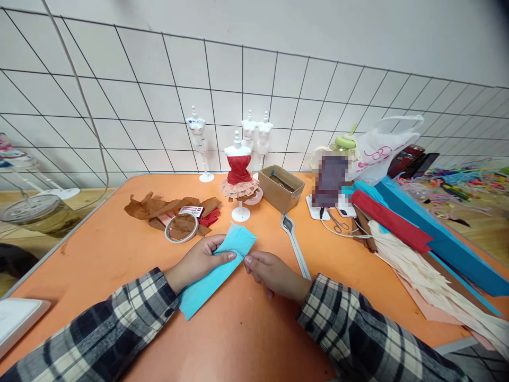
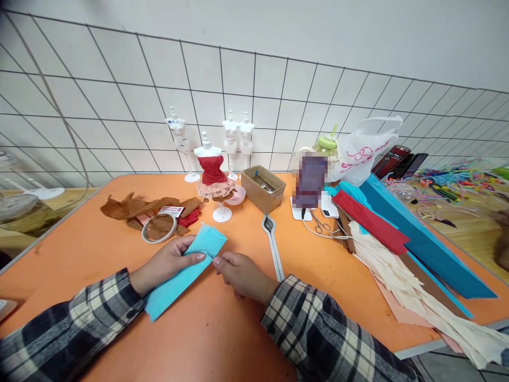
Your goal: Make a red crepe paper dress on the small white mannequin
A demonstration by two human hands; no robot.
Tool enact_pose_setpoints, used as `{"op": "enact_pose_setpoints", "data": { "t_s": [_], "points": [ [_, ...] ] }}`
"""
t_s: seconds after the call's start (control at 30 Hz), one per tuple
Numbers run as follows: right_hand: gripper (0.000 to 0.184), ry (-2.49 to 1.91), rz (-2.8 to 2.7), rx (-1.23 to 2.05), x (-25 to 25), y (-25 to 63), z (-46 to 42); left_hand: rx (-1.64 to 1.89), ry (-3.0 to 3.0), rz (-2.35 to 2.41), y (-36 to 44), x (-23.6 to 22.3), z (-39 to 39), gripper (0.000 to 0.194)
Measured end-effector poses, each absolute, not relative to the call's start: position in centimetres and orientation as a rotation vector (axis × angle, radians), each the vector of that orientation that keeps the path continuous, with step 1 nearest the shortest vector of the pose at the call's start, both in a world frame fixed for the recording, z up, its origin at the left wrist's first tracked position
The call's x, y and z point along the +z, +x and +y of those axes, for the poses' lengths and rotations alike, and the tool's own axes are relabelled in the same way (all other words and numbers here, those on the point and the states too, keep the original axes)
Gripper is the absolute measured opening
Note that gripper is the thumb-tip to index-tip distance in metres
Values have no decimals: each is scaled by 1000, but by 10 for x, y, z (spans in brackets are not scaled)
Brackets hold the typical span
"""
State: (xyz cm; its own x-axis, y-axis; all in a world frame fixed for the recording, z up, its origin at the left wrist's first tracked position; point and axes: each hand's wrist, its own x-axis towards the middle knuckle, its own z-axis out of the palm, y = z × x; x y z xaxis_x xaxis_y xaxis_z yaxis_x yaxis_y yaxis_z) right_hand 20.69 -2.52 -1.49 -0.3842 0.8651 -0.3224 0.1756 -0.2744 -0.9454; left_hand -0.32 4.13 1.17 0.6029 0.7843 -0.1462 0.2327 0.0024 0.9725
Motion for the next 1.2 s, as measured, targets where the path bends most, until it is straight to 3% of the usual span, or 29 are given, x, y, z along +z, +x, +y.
{"op": "enact_pose_setpoints", "data": {
  "t_s": [0.67,0.93,1.2],
  "points": [
    [35,-1362,-1552,1639,-8,204,-28,433,1696,791,1,4,37,37],
    [44,-1268,-1552,1574,-9,205,-25,518,1693,818,1,3,35,45],
    [47,-1307,-1471,1587,-14,203,-26,592,1628,825,5,-3,34,41]
  ]
}}
